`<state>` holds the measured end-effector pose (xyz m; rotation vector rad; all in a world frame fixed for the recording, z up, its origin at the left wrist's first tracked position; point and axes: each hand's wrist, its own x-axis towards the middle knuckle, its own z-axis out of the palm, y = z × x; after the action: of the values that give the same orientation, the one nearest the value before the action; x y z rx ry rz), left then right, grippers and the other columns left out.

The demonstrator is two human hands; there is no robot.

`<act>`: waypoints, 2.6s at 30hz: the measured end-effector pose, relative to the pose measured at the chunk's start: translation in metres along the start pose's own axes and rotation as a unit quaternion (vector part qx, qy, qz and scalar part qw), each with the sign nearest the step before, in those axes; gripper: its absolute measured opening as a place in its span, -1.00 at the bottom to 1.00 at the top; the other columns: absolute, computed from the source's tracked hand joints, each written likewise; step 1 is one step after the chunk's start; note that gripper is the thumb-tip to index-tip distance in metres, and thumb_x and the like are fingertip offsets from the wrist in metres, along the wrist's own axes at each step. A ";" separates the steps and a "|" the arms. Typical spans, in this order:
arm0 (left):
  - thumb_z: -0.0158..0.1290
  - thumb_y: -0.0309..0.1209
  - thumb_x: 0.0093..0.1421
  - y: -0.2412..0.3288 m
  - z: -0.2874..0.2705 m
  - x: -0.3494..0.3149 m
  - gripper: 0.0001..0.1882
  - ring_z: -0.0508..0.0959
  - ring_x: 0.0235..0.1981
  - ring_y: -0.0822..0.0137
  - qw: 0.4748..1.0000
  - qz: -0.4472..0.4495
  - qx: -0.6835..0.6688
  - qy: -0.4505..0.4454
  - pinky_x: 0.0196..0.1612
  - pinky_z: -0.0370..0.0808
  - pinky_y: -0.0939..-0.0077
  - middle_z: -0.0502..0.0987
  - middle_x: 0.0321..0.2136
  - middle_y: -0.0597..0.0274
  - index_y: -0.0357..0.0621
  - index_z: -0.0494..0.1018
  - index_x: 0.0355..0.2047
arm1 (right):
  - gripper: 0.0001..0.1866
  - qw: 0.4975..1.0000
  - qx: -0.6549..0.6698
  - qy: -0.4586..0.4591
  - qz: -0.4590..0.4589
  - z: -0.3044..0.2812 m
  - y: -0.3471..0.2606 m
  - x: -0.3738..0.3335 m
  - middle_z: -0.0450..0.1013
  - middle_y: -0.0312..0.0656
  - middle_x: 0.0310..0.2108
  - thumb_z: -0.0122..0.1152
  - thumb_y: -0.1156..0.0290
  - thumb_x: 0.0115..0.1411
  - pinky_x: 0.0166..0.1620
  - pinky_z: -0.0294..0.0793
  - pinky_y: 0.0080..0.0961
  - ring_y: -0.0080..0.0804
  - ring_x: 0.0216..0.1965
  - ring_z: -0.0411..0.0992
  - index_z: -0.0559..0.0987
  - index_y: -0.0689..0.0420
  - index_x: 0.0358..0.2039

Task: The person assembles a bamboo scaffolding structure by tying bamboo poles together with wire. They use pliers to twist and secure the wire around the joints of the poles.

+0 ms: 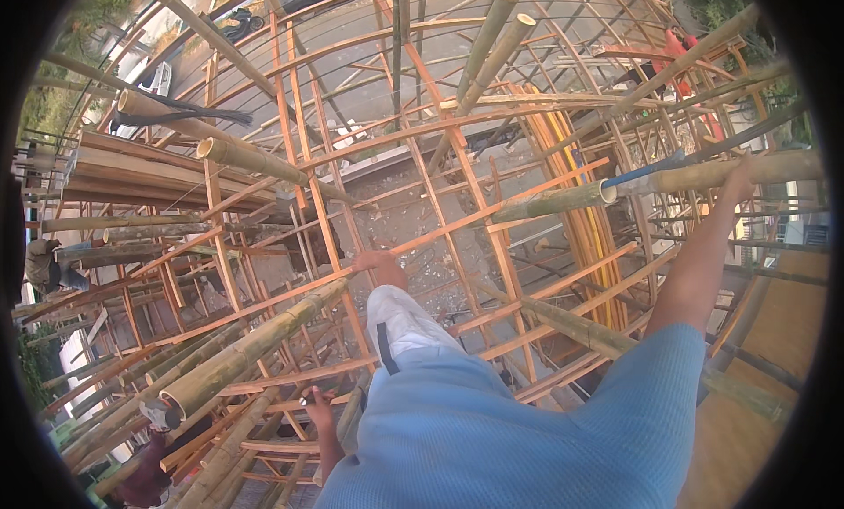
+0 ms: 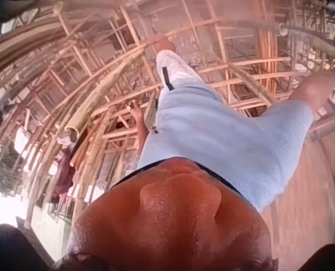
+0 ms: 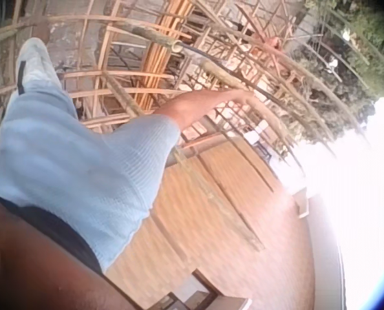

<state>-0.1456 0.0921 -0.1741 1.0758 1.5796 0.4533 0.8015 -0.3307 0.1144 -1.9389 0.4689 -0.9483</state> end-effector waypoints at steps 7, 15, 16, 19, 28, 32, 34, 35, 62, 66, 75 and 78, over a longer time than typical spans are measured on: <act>-0.13 -0.30 0.40 -0.041 -0.002 -0.003 -0.79 0.58 -0.45 0.24 0.995 -0.006 -0.088 0.046 -0.22 0.56 0.29 0.53 -0.58 0.09 -0.23 0.25 -0.22 | -0.22 0.997 0.033 -0.052 0.043 0.022 -0.003 -0.081 0.34 0.08 0.13 0.23 0.00 0.15 0.20 0.30 -0.19 -0.03 0.15 0.32 0.30 0.38 0.17; -0.05 -0.24 0.37 0.008 -0.027 -0.029 -0.69 0.44 -0.64 0.49 0.977 0.088 -0.092 0.172 -0.56 0.31 0.57 0.42 -0.65 0.30 -0.26 0.46 -0.35 | -0.63 0.571 -0.103 -0.781 -0.232 0.016 0.071 -0.597 0.56 -0.16 -0.39 0.13 0.19 0.28 -0.21 0.49 -0.50 -0.43 -0.32 0.53 0.58 0.32 -0.23; -0.04 -0.21 0.36 0.016 -0.031 -0.042 -0.65 0.44 -0.65 0.50 0.975 0.080 -0.074 0.194 -0.55 0.31 0.58 0.44 -0.65 0.30 -0.27 0.49 -0.39 | -0.65 0.447 -0.056 -0.832 -0.324 -0.014 0.032 -0.662 0.56 -0.17 -0.41 0.15 0.22 0.28 -0.24 0.48 -0.54 -0.47 -0.35 0.52 0.59 0.32 -0.26; 0.00 -0.23 0.33 0.046 -0.031 -0.097 -0.65 0.46 -0.61 0.47 0.963 0.072 0.025 0.259 -0.50 0.35 0.52 0.48 -0.61 0.21 -0.30 0.52 -0.42 | -0.67 0.376 0.156 -0.898 -0.164 -0.085 -0.092 -0.773 0.58 -0.12 -0.36 0.24 0.24 0.20 -0.22 0.49 -0.51 -0.43 -0.35 0.55 0.60 0.24 -0.15; -0.07 -0.37 0.32 -0.011 -0.014 -0.204 -0.69 0.45 -0.13 0.28 0.817 0.178 -0.091 0.540 0.05 0.32 0.37 0.47 -0.37 0.22 -0.35 0.52 -0.46 | -0.13 0.158 0.383 -0.834 -0.365 -0.183 -0.315 -0.871 0.37 -0.06 0.10 0.47 0.08 -0.02 0.12 0.39 -0.27 -0.23 0.14 0.34 0.28 0.14 0.22; -0.11 -0.33 0.38 -0.022 -0.023 -0.241 -0.60 0.51 -0.37 0.29 0.772 0.186 -0.269 0.545 -0.01 0.43 0.29 0.40 -0.56 0.24 -0.32 0.37 -0.57 | -0.23 0.228 0.345 -0.854 -0.315 -0.214 -0.295 -0.912 0.43 -0.06 0.03 0.50 0.14 -0.04 0.09 0.42 -0.30 -0.26 0.07 0.40 0.36 0.20 0.12; -0.09 -0.27 0.39 -0.059 -0.030 -0.260 -0.56 0.42 -0.64 0.35 0.752 0.180 -0.317 0.549 -0.29 0.50 0.34 0.32 -0.69 0.25 -0.24 0.29 -0.63 | -0.33 0.246 0.338 -0.862 -0.286 -0.215 -0.283 -0.918 0.49 -0.07 -0.08 0.48 0.17 -0.01 0.00 0.48 -0.34 -0.26 -0.03 0.48 0.41 0.21 0.04; -0.09 -0.27 0.40 -0.066 -0.038 -0.269 -0.56 0.38 -0.66 0.39 0.735 0.172 -0.338 0.561 -0.35 0.46 0.38 0.30 -0.70 0.28 -0.25 0.30 -0.61 | -0.41 0.234 0.349 -0.870 -0.257 -0.210 -0.280 -0.922 0.53 -0.10 -0.15 0.46 0.20 0.01 -0.06 0.51 -0.38 -0.30 -0.10 0.52 0.45 0.21 -0.02; -0.03 -0.18 0.37 0.182 -0.125 -0.054 -0.61 0.33 -0.50 0.45 0.858 0.352 -0.220 0.303 -0.26 0.38 0.46 0.32 -0.58 0.35 -0.18 0.30 -0.52 | -0.19 0.390 0.256 -0.823 -0.324 -0.220 -0.280 -0.925 0.53 0.05 -0.17 0.50 -0.09 -0.27 -0.04 0.49 -0.25 -0.05 -0.11 0.52 0.46 0.20 -0.09; -0.17 -0.03 0.40 0.231 -0.140 0.007 -0.59 0.45 -0.27 0.36 0.910 0.213 -0.191 0.301 -0.18 0.42 0.33 0.48 -0.31 0.26 -0.13 0.41 -0.29 | -0.23 0.368 0.293 -0.842 -0.263 -0.244 -0.282 -0.914 0.53 0.06 -0.21 0.51 -0.01 -0.34 -0.09 0.51 -0.19 -0.01 -0.15 0.52 0.45 0.17 -0.15; -0.04 -0.17 0.30 0.261 -0.134 0.116 -0.56 0.37 0.14 0.08 0.893 0.184 -0.394 0.119 0.21 0.29 -0.04 0.41 0.10 0.14 -0.05 0.35 0.13 | -0.26 0.348 0.352 -0.818 -0.293 -0.192 -0.214 -0.851 0.22 0.11 0.11 0.33 0.20 0.04 0.03 0.43 -0.18 0.05 0.03 0.38 0.24 0.18 0.18; -0.14 -0.12 0.31 0.288 -0.085 0.076 -0.49 0.36 0.16 0.06 0.874 0.084 -0.461 0.125 0.27 0.18 -0.02 0.39 0.13 0.04 -0.08 0.34 0.20 | -0.66 0.249 0.045 -0.888 -0.385 -0.105 -0.091 -0.756 0.52 -0.09 -0.15 0.10 0.13 0.21 -0.06 0.46 -0.13 -0.02 -0.14 0.49 0.56 0.15 -0.19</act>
<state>-0.1070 0.3228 0.0284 0.4052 1.2248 1.3473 0.2371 0.1438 -0.1027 -1.6733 -1.9088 1.1916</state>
